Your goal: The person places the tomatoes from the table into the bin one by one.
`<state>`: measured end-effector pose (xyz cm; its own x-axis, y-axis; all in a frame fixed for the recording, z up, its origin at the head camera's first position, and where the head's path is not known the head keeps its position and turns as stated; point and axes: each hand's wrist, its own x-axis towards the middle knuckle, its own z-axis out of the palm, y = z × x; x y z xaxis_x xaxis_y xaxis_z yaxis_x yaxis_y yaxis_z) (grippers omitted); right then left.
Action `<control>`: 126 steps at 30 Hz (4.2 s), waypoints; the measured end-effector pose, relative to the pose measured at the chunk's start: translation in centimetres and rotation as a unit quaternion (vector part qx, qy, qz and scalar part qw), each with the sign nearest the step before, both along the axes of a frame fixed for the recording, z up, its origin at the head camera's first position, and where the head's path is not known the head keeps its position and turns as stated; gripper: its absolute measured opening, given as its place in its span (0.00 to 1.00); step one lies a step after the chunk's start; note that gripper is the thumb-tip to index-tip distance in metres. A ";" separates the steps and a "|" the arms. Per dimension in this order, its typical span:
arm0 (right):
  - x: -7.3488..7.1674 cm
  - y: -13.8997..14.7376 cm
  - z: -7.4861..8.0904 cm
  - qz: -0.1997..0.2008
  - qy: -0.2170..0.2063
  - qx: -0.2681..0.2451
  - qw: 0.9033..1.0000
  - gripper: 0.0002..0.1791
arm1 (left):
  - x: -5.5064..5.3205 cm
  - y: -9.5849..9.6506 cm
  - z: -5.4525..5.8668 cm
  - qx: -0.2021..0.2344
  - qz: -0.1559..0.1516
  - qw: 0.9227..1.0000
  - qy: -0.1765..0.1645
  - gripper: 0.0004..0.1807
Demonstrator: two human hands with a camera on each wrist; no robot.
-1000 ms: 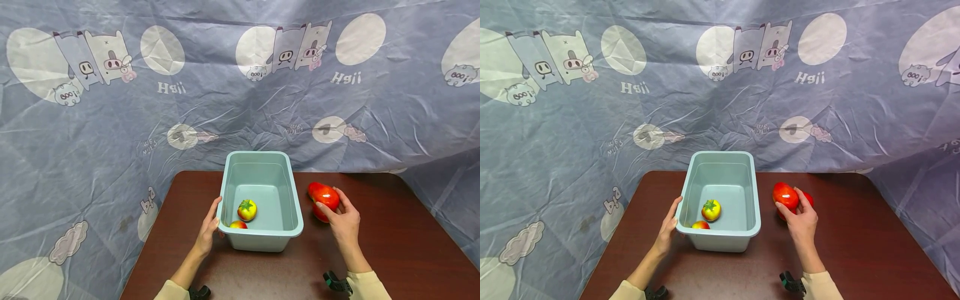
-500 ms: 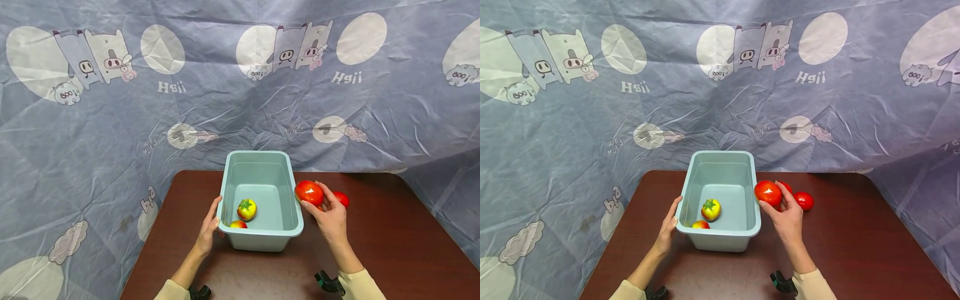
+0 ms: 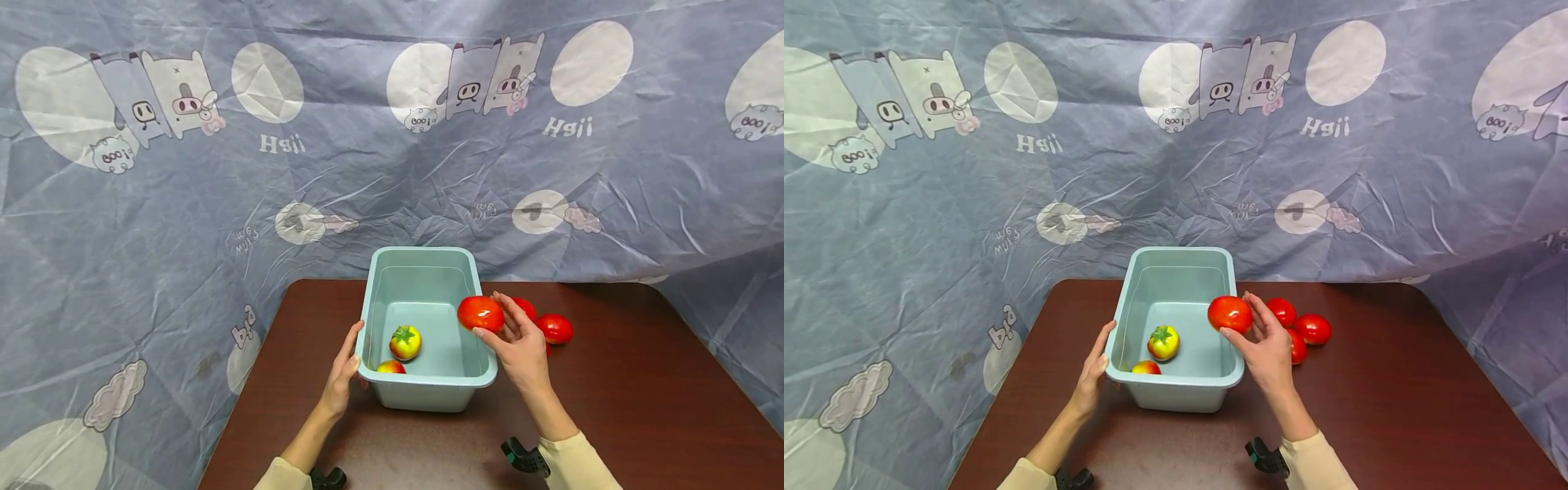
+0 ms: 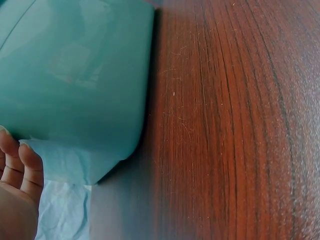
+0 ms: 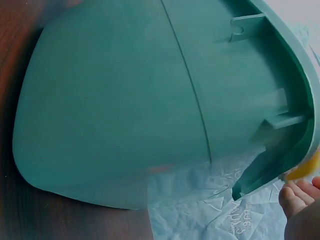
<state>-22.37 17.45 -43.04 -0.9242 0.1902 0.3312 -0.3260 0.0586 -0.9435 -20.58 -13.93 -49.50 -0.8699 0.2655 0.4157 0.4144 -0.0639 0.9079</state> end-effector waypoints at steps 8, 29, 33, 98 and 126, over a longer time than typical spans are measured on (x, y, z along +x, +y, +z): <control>-0.4 0.7 -0.1 -0.004 0.033 -0.050 0.998 0.36 | -0.3 -0.1 -0.2 -0.002 -0.007 1.000 -0.004 0.32; -3.3 7.2 -10.6 -0.307 -0.069 0.180 0.932 0.36 | 0.0 0.2 0.2 -0.005 0.002 1.000 -0.002 0.32; -3.5 7.6 -11.6 -0.295 -0.096 0.191 0.931 0.39 | 0.0 0.3 0.2 0.000 0.002 1.000 -0.003 0.33; -2.8 4.7 -5.5 -0.218 -0.033 0.149 0.964 0.37 | 0.0 0.5 0.1 0.024 -0.009 1.000 -0.001 0.32; -0.8 -1.3 1.1 -0.095 0.048 0.111 0.988 0.36 | 0.1 0.4 0.2 0.016 -0.003 1.000 0.006 0.33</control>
